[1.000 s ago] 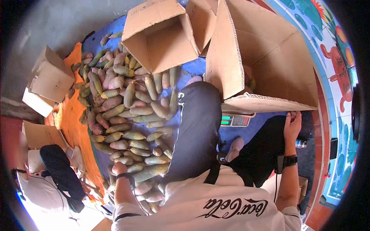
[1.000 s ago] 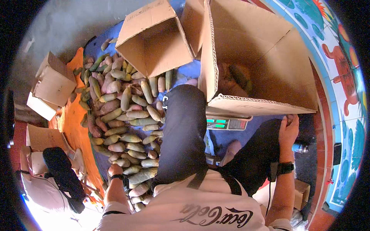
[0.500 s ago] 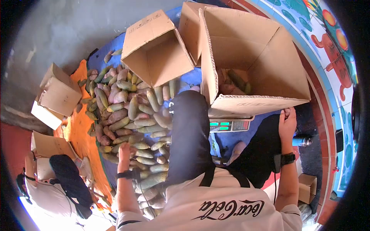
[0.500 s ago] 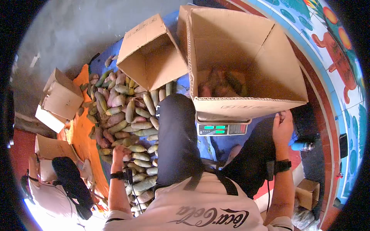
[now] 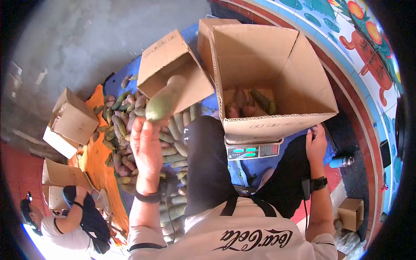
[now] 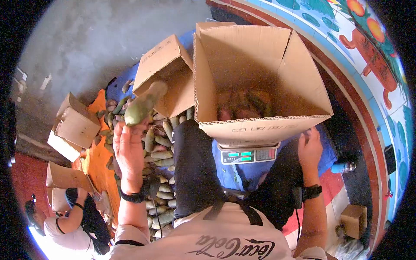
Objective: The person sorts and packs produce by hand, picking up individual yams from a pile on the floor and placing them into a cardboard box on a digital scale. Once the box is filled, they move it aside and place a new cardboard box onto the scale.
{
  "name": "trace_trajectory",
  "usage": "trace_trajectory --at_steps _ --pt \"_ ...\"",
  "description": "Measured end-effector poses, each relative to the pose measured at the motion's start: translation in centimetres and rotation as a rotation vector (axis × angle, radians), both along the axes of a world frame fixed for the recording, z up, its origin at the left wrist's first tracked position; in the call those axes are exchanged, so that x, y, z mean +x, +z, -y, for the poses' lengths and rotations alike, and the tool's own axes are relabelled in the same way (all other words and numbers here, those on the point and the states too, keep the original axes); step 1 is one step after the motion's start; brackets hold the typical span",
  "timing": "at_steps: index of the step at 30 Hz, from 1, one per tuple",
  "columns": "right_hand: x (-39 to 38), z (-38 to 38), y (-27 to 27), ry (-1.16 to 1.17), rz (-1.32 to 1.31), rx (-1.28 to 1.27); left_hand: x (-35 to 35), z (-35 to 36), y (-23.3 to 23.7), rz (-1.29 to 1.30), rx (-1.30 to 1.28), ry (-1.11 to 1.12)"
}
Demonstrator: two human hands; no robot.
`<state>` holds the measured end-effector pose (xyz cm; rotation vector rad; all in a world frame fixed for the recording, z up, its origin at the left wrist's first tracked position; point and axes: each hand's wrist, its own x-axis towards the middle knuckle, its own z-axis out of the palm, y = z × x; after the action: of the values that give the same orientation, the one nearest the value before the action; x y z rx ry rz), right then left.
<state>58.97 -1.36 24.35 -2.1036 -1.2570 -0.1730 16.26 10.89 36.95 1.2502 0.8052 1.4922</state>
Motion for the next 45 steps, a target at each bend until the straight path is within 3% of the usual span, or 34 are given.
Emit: trace_trajectory --at_steps 2,5,7,8,10,11,13,17,20,24,31,33,34,36,38,40,41,42,44,45 --pt "0.0 0.0 0.0 0.005 0.013 0.005 2.8 -0.3 0.7 0.065 0.147 -0.097" --pt "-0.3 0.1 0.5 -0.001 -0.004 -0.003 6.9 -0.1 1.9 0.108 0.155 -0.247" --pt "-0.4 0.1 0.7 -0.008 -0.035 -0.012 8.9 -0.7 1.4 -0.142 0.257 -0.218" --pt "-0.3 0.1 0.6 0.002 -0.018 -0.004 9.1 0.2 2.8 -0.297 0.147 -0.313" --pt "-0.2 0.3 0.5 0.017 0.002 0.006 10.9 -0.3 2.0 -0.386 0.406 -0.231" --pt "-0.1 0.4 0.5 0.020 0.009 0.008 10.8 -0.3 1.9 -0.384 0.407 -0.226" --pt "0.0 0.3 0.6 0.028 0.017 0.011 10.1 -0.5 1.8 -0.601 0.589 -0.145" --pt "-0.2 0.6 0.9 0.034 0.025 0.008 7.3 -0.6 -1.1 -0.677 0.492 0.026" --pt "-0.1 0.6 0.8 0.045 0.036 0.011 4.2 -0.8 -3.9 -0.676 0.272 0.123" --pt "-0.2 0.4 0.7 0.053 0.024 0.020 -2.3 -1.4 -10.1 -0.912 -0.022 0.180" --pt "0.0 0.1 0.1 0.062 0.031 0.034 -15.4 2.0 -30.3 -1.259 -0.191 0.161" --pt "0.2 0.1 -0.1 0.060 -0.012 0.045 -19.1 3.8 -37.5 -1.606 -0.253 -0.061" --pt "0.3 0.1 -0.2 0.066 -0.008 0.036 -19.0 5.0 -37.6 -1.601 -0.264 -0.063" --pt "0.6 0.1 -0.3 0.062 -0.006 0.041 -18.9 7.3 -37.7 -2.160 -0.152 -0.527" --pt "0.5 0.1 0.0 0.060 -0.005 0.012 -18.9 9.4 -37.0 -2.064 -0.222 -0.596" --pt "0.7 0.1 -0.1 0.061 -0.003 -0.022 -16.7 11.3 -32.7 -1.556 -1.012 -0.307" --pt "0.9 0.1 -0.2 0.054 -0.016 -0.018 -21.4 13.7 -42.3 -1.814 -0.698 -0.643" --pt "1.2 0.1 -0.4 0.048 -0.030 -0.014 -21.9 15.2 -43.0 -1.769 -0.739 -0.638" --pt "1.8 0.2 -1.0 0.066 0.044 -0.011 -19.0 16.3 -37.7 -1.587 -1.022 -0.392" --pt "1.7 0.1 -0.7 0.063 0.024 -0.019 -18.6 16.9 -36.8 -1.529 -1.090 -0.404"
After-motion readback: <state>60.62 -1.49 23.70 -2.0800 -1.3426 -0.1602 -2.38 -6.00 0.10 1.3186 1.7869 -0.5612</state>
